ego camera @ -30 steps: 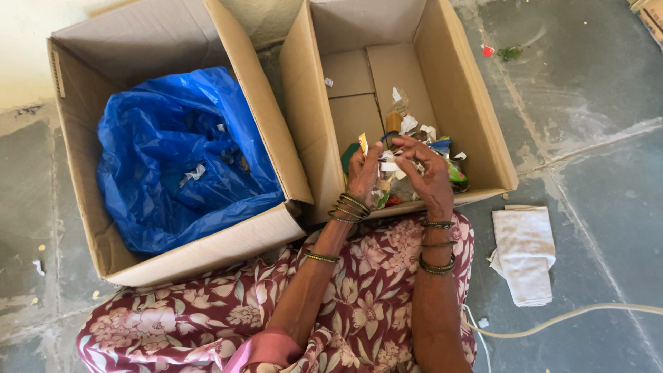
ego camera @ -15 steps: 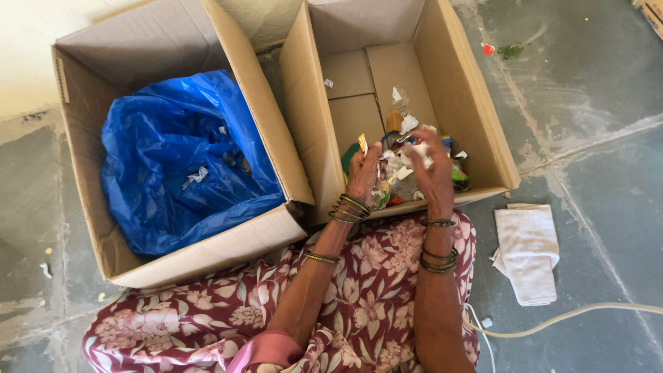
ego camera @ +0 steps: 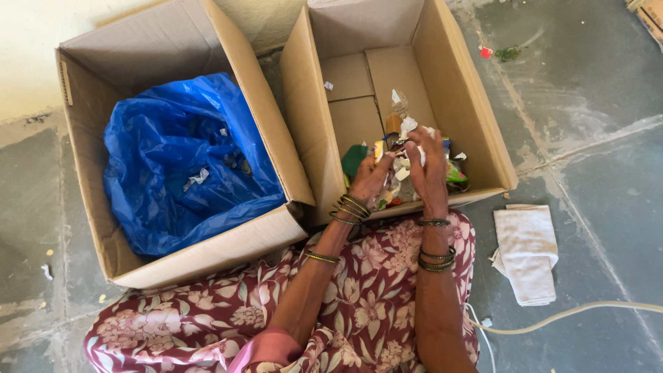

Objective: The person sits on the floor and sorts small pieces of paper and plastic waste from a blue bag into a cardboard box. They handle items one at a time, separating them by hand.

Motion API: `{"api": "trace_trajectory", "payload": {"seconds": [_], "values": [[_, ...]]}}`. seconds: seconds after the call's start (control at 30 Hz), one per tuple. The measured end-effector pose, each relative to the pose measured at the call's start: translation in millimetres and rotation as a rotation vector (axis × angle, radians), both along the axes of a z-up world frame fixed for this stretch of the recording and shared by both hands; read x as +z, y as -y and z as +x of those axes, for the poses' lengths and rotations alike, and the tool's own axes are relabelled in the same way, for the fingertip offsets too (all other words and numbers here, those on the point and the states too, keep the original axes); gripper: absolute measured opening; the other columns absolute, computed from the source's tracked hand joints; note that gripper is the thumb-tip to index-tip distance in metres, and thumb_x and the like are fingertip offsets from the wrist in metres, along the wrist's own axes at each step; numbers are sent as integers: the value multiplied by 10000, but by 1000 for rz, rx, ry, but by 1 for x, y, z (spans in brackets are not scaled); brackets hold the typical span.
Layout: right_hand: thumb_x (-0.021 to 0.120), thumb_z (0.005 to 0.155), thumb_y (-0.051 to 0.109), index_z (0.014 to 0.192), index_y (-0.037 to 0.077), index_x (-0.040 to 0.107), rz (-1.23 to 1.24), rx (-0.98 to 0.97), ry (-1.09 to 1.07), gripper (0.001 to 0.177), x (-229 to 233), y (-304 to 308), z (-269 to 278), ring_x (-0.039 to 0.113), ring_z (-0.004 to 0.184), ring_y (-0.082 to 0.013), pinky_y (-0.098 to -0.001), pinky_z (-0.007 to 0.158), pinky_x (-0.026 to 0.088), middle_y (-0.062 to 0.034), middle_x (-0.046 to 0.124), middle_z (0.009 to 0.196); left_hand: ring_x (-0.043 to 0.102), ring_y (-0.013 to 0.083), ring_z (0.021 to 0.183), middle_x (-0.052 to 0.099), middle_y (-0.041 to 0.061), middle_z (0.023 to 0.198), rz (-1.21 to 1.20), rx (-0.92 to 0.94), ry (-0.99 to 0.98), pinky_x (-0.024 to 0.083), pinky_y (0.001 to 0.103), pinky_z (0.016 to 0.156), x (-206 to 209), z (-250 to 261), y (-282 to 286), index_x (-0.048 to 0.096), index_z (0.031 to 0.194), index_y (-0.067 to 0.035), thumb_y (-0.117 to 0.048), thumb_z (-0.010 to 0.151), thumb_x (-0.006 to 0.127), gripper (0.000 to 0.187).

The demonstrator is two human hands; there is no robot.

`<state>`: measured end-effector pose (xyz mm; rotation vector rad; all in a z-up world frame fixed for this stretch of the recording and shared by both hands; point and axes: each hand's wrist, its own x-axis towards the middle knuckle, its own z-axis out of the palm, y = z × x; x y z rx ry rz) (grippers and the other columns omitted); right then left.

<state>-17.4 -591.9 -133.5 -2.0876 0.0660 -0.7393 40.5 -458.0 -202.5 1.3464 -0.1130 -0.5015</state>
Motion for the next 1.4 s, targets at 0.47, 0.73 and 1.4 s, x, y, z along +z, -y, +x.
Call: {"api": "trace_trajectory", "payload": {"seconds": [0.47, 0.73, 1.4], "values": [[691, 985, 84, 980, 41, 666, 510, 42, 74, 49, -10, 9, 1, 565, 1402, -320, -437, 1176, 463, -122, 706, 1345, 563, 95, 627, 605, -1, 737, 215, -359, 130, 467, 265, 528, 4, -4, -1, 666, 1033, -45, -308, 982, 644, 269], [665, 1018, 79, 1193, 5, 684, 32, -150, -134, 191, -20, 17, -1, 624, 1268, -240, -396, 1113, 495, -143, 691, 1313, 500, 112, 552, 580, 32, 700, -234, 101, -176, 440, 241, 463, 3, 6, -6, 582, 872, -74, -384, 1052, 569, 359], [739, 883, -27, 1069, 56, 681, 540, 672, -169, 212, 12, 6, -13, 437, 1515, -290, -460, 1255, 371, -175, 619, 1453, 522, 99, 499, 569, 22, 681, -467, 246, -315, 406, 253, 317, 19, 7, -18, 526, 873, -109, -467, 1019, 568, 389]]}}
